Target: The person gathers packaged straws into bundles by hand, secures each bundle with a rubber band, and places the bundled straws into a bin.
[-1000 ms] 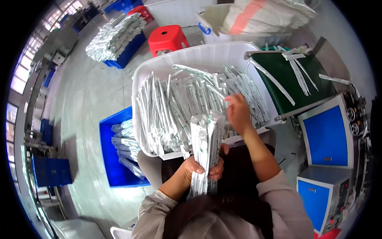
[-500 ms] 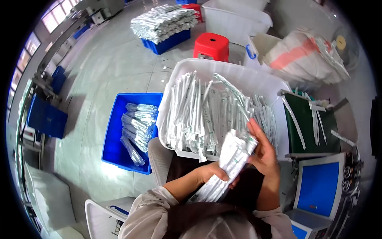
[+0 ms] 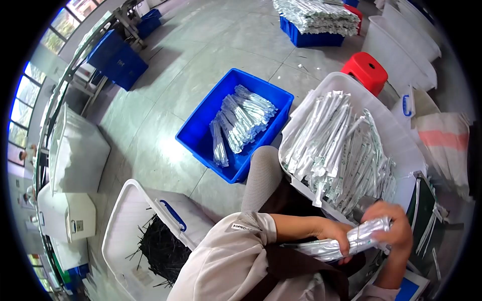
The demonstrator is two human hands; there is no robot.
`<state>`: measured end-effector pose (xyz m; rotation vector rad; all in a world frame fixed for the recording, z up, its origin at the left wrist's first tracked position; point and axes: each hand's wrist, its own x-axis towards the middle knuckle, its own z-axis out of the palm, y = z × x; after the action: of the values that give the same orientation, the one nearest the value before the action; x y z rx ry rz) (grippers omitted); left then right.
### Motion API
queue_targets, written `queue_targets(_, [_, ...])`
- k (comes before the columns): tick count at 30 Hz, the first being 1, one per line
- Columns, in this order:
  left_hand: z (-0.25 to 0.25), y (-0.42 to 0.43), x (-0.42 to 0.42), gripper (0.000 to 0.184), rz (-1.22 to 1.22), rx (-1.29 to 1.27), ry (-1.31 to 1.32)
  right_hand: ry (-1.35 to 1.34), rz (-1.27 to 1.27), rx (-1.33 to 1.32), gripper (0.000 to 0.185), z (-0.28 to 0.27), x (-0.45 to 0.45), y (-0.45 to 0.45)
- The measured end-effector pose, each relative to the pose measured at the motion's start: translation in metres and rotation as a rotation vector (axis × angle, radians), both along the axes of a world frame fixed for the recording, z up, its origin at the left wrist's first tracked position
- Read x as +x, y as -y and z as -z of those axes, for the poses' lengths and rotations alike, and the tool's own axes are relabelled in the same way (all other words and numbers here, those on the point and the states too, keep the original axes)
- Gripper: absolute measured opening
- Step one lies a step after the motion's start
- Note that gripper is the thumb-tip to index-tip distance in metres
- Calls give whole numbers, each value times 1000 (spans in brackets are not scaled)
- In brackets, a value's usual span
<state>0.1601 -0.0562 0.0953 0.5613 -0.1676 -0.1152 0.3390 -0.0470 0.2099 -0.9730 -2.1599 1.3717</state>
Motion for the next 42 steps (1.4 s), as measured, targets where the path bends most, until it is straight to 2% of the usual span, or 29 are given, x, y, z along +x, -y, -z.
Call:
queue_targets(1, [3,-4,-5,47,-37,-64,13,3,-15,-1,51,8,-15,-2])
queue_targets(2, [6,-8,-11,44,-132,-94,39,-559,379,-77,69,17,-42,0])
queue_targets(3, [8,-10,-18,41,-227,-127,64,-710,463,-212,82,35,-54,1])
queue_targets(5, [5,-13,-39,47,-390,43,-162,-1061,644,-443,108,70,-80,3])
queue_targets(6, [14,-6,-53,48,-543,83,-245,-1129,690,-584,104,103,-89,15])
queue_targets(7, [26,5,-66,49,-699,127,-328,-1020,682,-661,94,115,-108,20])
queue_targets(9, [35,26,-101,48,-881,415,-356,-836,631,-757,76,109,-143,16])
queue_targets(10, [40,31,-116,48,-860,432,-461,-768,541,-784,66,117,-152,13])
queue_targets(11, [43,33,-126,48,-840,447,-560,-599,480,-762,65,120,-161,10])
queue_targets(14, [26,9,-146,44,-1234,-1,-665,-259,443,-164,64,114,-191,-8])
queue_targets(15, [15,-10,-160,42,-1326,-158,-682,-322,462,-217,62,110,-203,-16])
queue_targets(17, [28,-51,-206,38,-1357,38,-980,-31,401,159,57,124,-216,-37])
queue_targets(18, [40,-72,-228,37,-1415,51,-1012,13,391,250,57,135,-225,-50])
queue_targets(19, [57,-93,-249,36,-1473,66,-1041,113,395,304,60,148,-231,-60])
queue_targets(21, [111,-134,-297,38,-1626,280,-1201,339,393,461,61,164,-241,-79])
queue_targets(23, [173,-170,-339,44,-1728,456,-1497,462,400,468,60,178,-246,-92])
queue_targets(25, [202,-197,-365,52,-1521,580,-1975,599,392,468,58,191,-247,-102])
queue_targets(27, [265,-214,-392,57,-1337,513,-2221,672,358,478,57,192,-253,-106])
queue_targets(31, [346,-226,-405,62,-1028,415,-2418,749,303,390,59,188,-258,-112])
queue_targets(32, [366,-226,-406,62,-1010,391,-2411,755,291,391,60,188,-259,-113])
queue_targets(34, [410,-220,-409,71,-1022,-18,-2379,782,249,375,64,191,-256,-112])
queue_targets(35, [445,-206,-407,73,-1362,-36,-2346,809,223,363,66,193,-254,-112])
queue_targets(37, [438,-206,-409,65,-1455,-260,-2188,829,187,367,66,195,-250,-112])
queue_targets(38, [466,-203,-419,57,-1406,-265,-2193,836,181,384,67,198,-250,-111])
queue_targets(39, [437,-217,-414,49,-1354,-387,-2096,833,172,364,67,200,-249,-108])
queue_targets(41, [458,-230,-401,43,-1522,-636,-1581,824,159,451,71,206,-244,-106])
queue_targets(42, [457,-239,-389,40,-1529,-635,-1503,837,148,493,72,207,-245,-106])
